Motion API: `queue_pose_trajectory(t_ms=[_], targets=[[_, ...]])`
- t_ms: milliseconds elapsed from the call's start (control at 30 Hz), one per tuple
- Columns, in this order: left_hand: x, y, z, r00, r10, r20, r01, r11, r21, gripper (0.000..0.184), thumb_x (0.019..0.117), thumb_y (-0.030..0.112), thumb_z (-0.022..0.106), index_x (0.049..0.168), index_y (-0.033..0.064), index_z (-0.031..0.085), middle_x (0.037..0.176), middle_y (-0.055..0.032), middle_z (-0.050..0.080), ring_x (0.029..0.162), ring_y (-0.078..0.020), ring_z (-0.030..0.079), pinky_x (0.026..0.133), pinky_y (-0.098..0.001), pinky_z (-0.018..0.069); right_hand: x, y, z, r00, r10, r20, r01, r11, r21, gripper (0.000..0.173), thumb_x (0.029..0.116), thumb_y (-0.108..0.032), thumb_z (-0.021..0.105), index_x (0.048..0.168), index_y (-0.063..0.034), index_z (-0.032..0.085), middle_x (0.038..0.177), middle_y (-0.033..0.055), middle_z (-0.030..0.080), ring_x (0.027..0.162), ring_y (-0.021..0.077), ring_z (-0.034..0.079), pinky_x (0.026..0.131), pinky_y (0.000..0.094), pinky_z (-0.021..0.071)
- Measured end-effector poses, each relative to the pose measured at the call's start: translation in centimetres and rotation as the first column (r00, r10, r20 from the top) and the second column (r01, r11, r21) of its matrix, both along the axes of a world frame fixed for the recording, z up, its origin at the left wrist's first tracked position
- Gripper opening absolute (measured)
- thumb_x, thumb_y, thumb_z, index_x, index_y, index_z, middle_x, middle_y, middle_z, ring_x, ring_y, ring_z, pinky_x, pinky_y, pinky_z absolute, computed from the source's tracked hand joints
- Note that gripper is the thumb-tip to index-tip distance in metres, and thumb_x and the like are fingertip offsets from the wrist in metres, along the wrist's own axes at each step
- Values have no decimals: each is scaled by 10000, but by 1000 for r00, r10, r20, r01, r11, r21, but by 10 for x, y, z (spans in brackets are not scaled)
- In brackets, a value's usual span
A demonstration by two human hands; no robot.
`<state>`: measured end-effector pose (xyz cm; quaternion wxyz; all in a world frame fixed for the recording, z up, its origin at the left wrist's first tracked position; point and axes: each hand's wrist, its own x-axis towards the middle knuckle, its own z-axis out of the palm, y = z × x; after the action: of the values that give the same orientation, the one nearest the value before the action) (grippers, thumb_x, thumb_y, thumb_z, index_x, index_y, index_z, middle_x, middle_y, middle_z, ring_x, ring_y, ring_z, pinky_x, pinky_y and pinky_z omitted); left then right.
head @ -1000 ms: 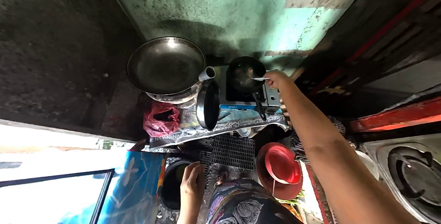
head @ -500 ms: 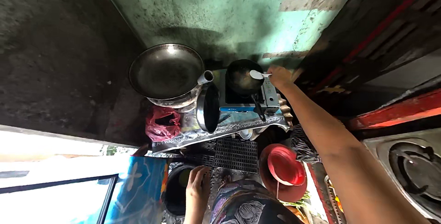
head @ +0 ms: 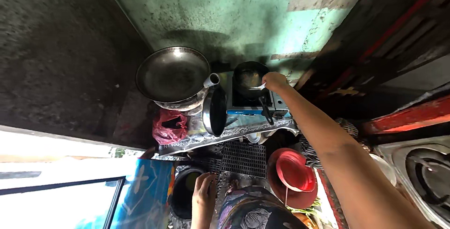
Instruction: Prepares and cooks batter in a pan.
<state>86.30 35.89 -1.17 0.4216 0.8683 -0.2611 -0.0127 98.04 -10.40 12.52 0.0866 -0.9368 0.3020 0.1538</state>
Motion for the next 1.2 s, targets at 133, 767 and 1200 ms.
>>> queue_pose_trajectory(t_ms=[133, 767, 1200], targets=[[-1, 2, -2, 1000, -7, -8, 7, 1000, 3, 177, 903, 51, 654, 1038, 0, 757, 1146, -217, 687, 982, -266, 718, 836, -347, 610, -2, 3, 9, 999, -53, 10, 53, 998, -24, 277, 990, -81, 590, 1232, -111, 719, 1325, 201, 659, 1240, 431, 618, 924, 689, 499], [15, -15, 1, 992, -124, -40, 124, 992, -2, 183, 910, 39, 649, 1054, -5, 753, 1163, -218, 685, 973, -259, 720, 832, -351, 611, -57, -17, -1, 823, -376, 426, 321, 926, 197, 276, 1027, -165, 577, 1251, -44, 683, 1261, 254, 671, 1183, 459, 638, 939, 697, 484], [13, -51, -31, 732, -613, -297, 647, 762, 23, 202, 959, 73, 631, 1108, 5, 749, 1227, -209, 679, 1163, -331, 662, 1016, -448, 542, -222, 93, -59, -151, -982, -116, -190, -86, 978, 205, 1117, -208, 358, 1053, -134, 537, 676, -42, 493, 467, 36, 396, 437, 172, 368]])
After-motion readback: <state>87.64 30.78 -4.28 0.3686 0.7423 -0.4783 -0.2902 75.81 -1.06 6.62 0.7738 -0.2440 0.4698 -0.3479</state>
